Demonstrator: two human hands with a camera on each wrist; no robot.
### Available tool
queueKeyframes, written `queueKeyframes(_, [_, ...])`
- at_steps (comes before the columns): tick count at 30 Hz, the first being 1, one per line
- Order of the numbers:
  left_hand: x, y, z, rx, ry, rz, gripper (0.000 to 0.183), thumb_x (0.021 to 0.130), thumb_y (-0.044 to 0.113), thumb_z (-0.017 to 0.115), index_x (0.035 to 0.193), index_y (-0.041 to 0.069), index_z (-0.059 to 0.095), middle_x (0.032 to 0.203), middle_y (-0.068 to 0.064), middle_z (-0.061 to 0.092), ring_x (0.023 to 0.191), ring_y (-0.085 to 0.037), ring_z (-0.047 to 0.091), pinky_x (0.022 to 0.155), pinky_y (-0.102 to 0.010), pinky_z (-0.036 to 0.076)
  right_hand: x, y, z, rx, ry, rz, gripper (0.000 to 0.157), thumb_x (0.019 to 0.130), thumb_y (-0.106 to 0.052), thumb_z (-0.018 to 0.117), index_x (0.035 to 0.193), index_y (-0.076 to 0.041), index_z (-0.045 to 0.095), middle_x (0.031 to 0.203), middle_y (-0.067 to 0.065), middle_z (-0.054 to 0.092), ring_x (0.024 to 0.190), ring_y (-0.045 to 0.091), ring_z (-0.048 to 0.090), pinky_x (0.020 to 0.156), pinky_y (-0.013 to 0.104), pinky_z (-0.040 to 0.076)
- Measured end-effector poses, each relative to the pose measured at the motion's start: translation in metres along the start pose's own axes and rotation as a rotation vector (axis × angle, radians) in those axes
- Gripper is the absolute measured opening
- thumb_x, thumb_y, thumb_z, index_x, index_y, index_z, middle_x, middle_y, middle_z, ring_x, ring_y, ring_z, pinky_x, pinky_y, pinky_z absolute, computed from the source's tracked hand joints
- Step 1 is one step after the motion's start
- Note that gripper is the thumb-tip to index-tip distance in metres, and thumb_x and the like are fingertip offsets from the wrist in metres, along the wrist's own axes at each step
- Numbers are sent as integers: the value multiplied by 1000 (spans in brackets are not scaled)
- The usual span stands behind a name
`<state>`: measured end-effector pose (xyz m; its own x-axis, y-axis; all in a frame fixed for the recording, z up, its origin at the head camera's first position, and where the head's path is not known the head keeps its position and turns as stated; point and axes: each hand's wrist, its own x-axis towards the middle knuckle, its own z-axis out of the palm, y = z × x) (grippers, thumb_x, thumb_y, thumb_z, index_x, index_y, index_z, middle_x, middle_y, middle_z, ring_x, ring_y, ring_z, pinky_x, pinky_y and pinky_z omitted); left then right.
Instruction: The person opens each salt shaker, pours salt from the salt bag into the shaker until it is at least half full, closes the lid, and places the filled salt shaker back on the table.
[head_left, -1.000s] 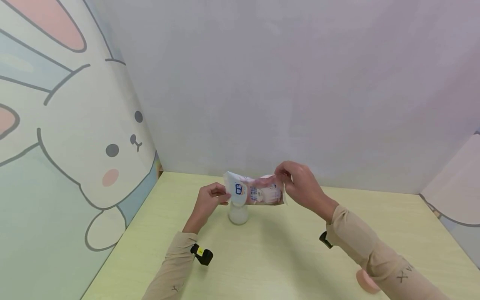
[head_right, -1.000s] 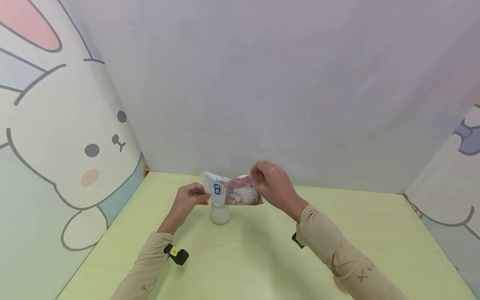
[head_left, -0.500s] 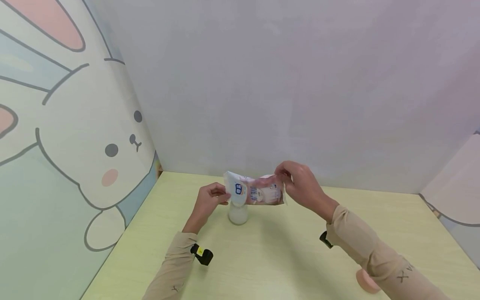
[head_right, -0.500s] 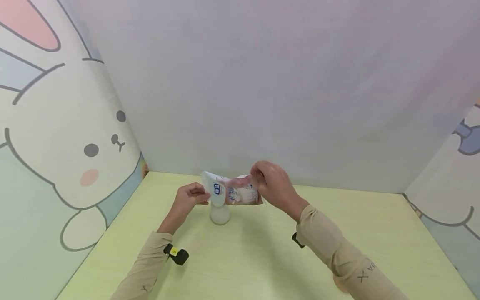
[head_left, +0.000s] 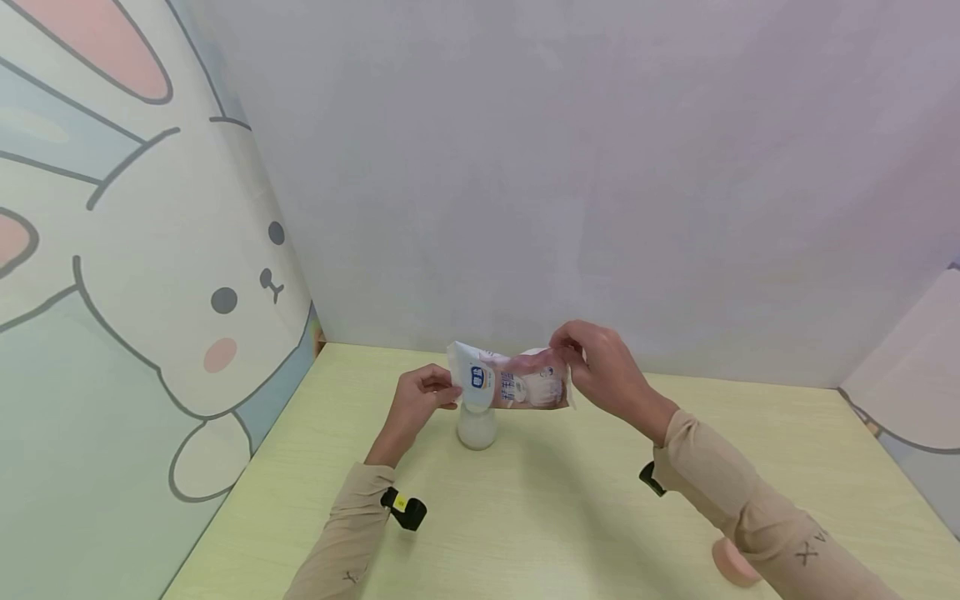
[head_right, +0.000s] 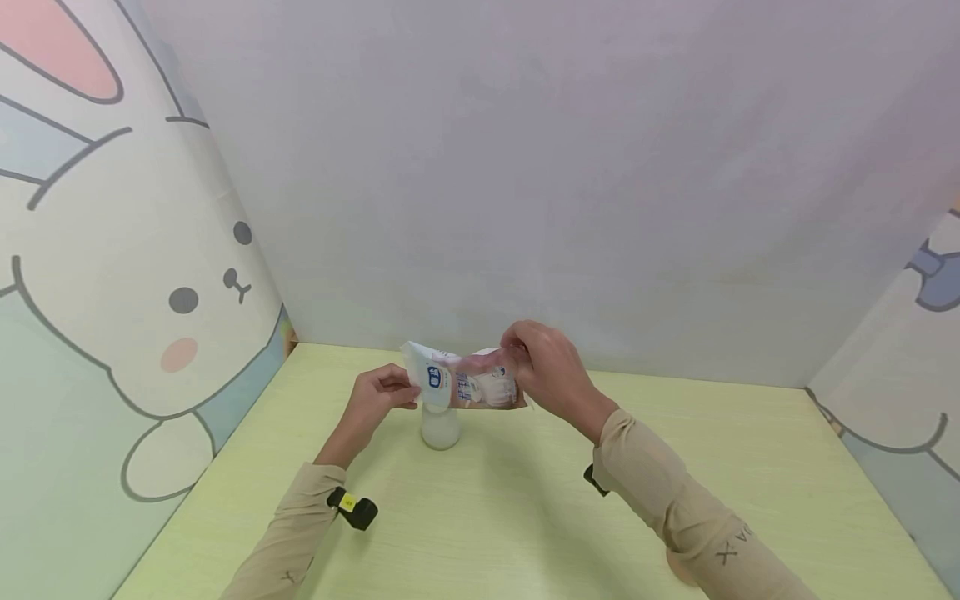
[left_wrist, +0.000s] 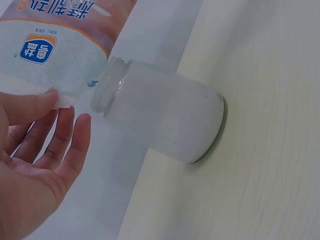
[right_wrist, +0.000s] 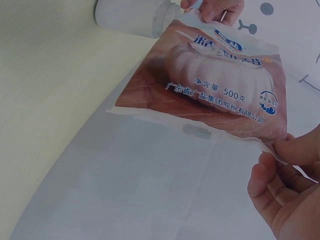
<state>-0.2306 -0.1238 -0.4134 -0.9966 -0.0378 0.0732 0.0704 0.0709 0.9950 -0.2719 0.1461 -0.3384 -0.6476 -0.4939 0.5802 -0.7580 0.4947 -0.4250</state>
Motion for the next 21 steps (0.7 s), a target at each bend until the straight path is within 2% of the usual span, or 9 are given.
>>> queueKeyframes(10, [-2, 0, 1, 3, -6, 3, 12, 84, -6, 65, 95, -10, 63, 94, -22, 66, 91, -42, 63, 78, -48, 55, -1, 0, 0, -1, -3, 3, 19, 85, 10, 56, 87, -7, 65, 82, 1, 63, 67, 12, 52, 58, 29, 47])
queueKeyframes(16, [-2, -1, 1, 5, -10, -1, 12, 84, -5, 66, 95, -10, 63, 93, -21, 66, 89, -39, 64, 78, -49, 55, -2, -1, 0, -1, -4, 1, 18, 86, 9, 56, 87, -7, 65, 81, 0, 62, 66, 12, 51, 58, 29, 47])
queueKeyframes(21, [-1, -2, 1, 1, -15, -3, 13, 84, -6, 65, 95, -10, 62, 94, -22, 66, 91, -41, 63, 79, -51, 54, -2, 0, 0, -4, -5, -1, 17, 86, 8, 56, 86, -7, 65, 81, 0, 62, 66, 12, 51, 57, 29, 47])
